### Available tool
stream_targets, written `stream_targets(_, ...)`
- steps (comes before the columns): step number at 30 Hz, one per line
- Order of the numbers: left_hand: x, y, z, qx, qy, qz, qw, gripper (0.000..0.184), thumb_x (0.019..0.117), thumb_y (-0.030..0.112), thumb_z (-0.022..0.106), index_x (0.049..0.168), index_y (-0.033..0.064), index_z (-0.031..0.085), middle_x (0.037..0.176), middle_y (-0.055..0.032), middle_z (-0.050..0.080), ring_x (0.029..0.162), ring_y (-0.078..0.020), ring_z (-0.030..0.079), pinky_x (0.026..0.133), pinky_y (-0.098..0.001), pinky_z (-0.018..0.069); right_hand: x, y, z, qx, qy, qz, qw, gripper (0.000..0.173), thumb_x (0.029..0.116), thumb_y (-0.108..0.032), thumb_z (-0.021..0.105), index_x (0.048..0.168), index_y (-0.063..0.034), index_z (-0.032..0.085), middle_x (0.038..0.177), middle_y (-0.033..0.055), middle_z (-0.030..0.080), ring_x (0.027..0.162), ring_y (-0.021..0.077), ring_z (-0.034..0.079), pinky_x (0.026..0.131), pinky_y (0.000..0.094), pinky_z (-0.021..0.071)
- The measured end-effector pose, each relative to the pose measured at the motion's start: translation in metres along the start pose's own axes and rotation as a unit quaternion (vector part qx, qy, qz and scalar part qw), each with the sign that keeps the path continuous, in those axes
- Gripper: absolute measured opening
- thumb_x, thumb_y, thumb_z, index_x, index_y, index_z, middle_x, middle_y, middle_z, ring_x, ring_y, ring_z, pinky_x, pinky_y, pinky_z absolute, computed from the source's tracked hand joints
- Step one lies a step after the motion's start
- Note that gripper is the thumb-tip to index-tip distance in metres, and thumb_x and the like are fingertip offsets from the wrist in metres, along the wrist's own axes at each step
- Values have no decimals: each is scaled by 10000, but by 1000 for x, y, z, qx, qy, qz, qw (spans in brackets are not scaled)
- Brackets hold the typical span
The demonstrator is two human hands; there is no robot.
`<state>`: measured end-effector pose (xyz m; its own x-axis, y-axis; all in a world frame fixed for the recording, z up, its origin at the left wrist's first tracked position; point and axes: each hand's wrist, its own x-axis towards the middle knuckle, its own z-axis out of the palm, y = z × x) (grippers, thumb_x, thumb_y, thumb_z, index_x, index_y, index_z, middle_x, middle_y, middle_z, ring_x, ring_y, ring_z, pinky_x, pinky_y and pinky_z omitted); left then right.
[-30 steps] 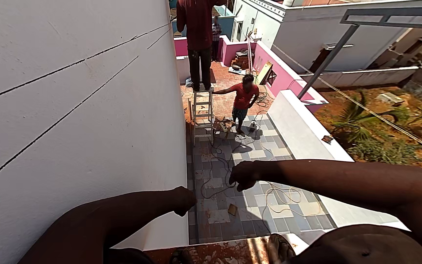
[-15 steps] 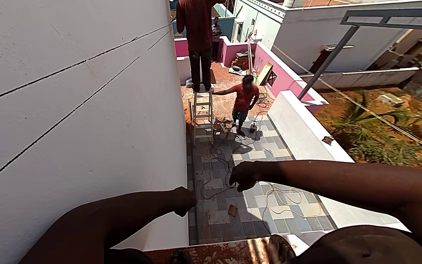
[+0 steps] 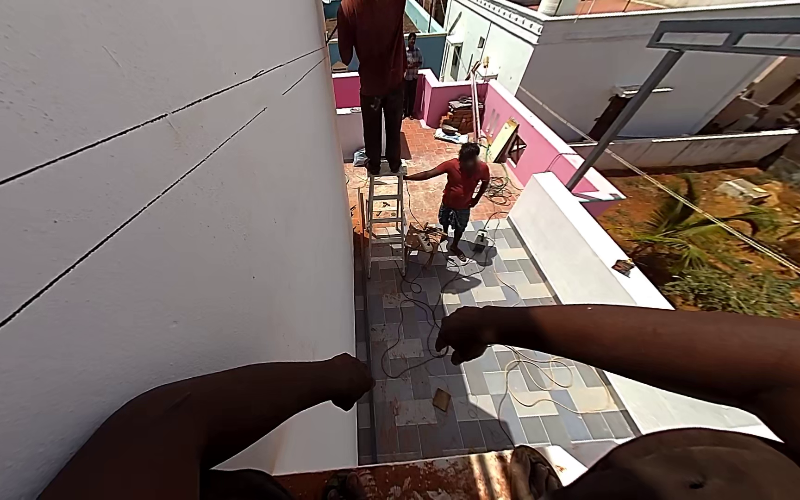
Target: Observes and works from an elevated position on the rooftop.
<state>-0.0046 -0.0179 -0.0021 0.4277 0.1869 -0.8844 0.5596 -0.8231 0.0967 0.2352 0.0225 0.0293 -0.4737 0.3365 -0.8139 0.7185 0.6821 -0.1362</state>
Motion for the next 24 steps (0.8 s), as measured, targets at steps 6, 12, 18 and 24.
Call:
stream_targets(6,1,0,1,4,4,2,1000,426,946,85,694,1341,-21,576,1249,-261,664,1178,-449,651,908,-642,539,1,1,2,-5,1,2,1000,407,1006,-313,635,1372,-136,636,1141,215,697,1052,424,666,829,649,505)
stream_targets(12,1,0,1,1,2,3,1000,424,947,89,696,1339,-22,577,1251,-265,661,1183,-453,648,910,-643,538,1,1,2,-3,-2,1,1000,406,1004,-303,640,1376,-140,636,1139,216,699,1048,428,667,828,654,504)
stream_targets(18,0,0,0,1,1,-1,1000,433,945,87,697,1348,-15,575,1257,-263,660,1180,-450,651,903,-641,543,2,1,3,-1,-2,3,1000,394,1003,-306,641,1363,-144,647,1133,210,702,1046,421,667,831,649,504)
stream_targets(24,0,0,1,-1,2,0,1000,441,942,87,701,1351,-19,574,1262,-270,658,1182,-456,649,908,-648,538,2,2,3,-5,1,0,1000,393,1004,-304,641,1364,-144,646,1139,211,700,1050,423,667,829,649,506)
